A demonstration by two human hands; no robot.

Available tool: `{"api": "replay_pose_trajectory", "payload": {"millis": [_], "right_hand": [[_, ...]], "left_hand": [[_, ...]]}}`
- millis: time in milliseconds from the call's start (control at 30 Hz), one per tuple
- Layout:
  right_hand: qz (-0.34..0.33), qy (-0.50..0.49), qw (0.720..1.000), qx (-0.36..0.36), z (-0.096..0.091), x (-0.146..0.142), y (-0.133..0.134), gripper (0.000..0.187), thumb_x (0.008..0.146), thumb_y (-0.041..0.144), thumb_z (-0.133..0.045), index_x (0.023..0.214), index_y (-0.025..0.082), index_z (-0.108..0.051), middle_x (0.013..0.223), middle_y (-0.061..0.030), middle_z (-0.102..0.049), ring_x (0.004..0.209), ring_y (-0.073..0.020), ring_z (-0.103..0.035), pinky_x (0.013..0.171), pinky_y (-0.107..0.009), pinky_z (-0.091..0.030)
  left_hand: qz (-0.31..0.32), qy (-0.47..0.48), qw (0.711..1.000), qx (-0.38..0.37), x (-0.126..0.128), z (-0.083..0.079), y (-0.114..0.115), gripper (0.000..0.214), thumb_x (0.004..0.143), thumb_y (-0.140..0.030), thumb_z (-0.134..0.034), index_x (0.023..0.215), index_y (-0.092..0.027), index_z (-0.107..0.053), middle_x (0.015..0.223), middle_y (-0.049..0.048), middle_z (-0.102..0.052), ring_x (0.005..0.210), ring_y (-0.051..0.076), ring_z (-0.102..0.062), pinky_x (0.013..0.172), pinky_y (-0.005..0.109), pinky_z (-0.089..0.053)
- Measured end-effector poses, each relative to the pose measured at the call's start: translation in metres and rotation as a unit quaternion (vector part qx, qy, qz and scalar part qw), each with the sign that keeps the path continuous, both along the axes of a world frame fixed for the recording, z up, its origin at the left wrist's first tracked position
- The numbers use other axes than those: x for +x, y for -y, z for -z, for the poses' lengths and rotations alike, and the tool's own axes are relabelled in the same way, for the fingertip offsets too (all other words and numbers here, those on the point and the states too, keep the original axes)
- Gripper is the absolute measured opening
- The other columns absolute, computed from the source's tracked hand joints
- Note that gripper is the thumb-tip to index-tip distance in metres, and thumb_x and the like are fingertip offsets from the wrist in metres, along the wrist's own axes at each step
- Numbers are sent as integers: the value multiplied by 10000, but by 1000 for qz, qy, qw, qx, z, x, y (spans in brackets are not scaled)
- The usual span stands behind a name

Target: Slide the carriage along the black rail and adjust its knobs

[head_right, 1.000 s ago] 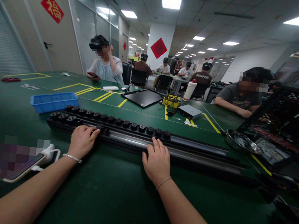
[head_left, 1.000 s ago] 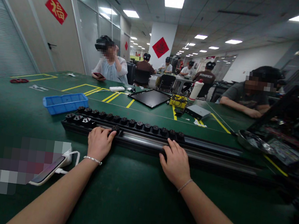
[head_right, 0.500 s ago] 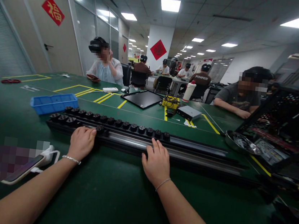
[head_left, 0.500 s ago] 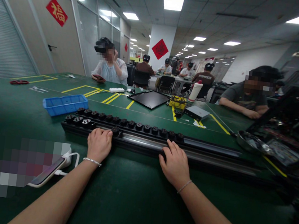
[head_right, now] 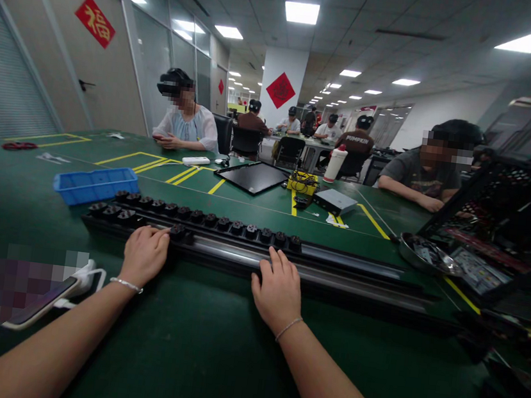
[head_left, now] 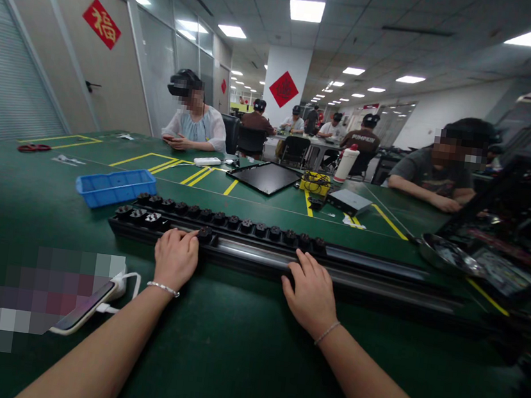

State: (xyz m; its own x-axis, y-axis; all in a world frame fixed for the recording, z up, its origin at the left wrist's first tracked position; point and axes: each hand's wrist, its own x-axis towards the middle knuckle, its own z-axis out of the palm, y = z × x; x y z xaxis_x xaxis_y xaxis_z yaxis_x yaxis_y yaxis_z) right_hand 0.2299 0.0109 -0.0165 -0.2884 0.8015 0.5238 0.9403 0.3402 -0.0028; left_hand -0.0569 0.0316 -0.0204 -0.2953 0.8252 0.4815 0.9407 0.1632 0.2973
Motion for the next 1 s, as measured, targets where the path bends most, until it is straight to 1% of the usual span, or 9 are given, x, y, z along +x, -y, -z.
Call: {"api": "replay_pose_trajectory", "payload": {"millis": [200,433,667,1000], "right_hand": [[1,1,1000,-3,-1,0,0,245,835,332,-454,959,190,-611,1310,-109,-489,1224,-262,-389,956,-406,-324],[-1,-2,1000,1,-1,0,0,234,829,328,-462,950,195,-612,1311,-109,-488,1217,-260,-398,955,-410,-325],[0,-1,1000,-3,-1,0,0,230,832,329,-459,939,192,-609,1306,-110,-493,1228,-263,-387,959,-410,-321],[-4,-7,1000,4,0,0,0,228,828,323,-463,945,194,-611,1300,-112,-498,1224,-260,-393,955,-413,-324]], "left_hand": [[-1,10,1000,-10,0,0,0,433,858,-316,-293,1097,-208,-637,1074,94,-590,1134,264,-416,989,418,-313],[-2,15,1000,-17,1,0,0,427,855,-311,-296,1104,-226,-632,1103,105,-587,1164,272,-395,990,451,-307],[-2,10,1000,-20,2,-1,1,433,857,-310,-291,1112,-219,-629,1094,102,-585,1168,269,-397,996,432,-304],[-1,19,999,-27,3,-4,2,427,854,-310,-302,1122,-218,-622,1114,108,-579,1179,276,-384,992,443,-306]]}}
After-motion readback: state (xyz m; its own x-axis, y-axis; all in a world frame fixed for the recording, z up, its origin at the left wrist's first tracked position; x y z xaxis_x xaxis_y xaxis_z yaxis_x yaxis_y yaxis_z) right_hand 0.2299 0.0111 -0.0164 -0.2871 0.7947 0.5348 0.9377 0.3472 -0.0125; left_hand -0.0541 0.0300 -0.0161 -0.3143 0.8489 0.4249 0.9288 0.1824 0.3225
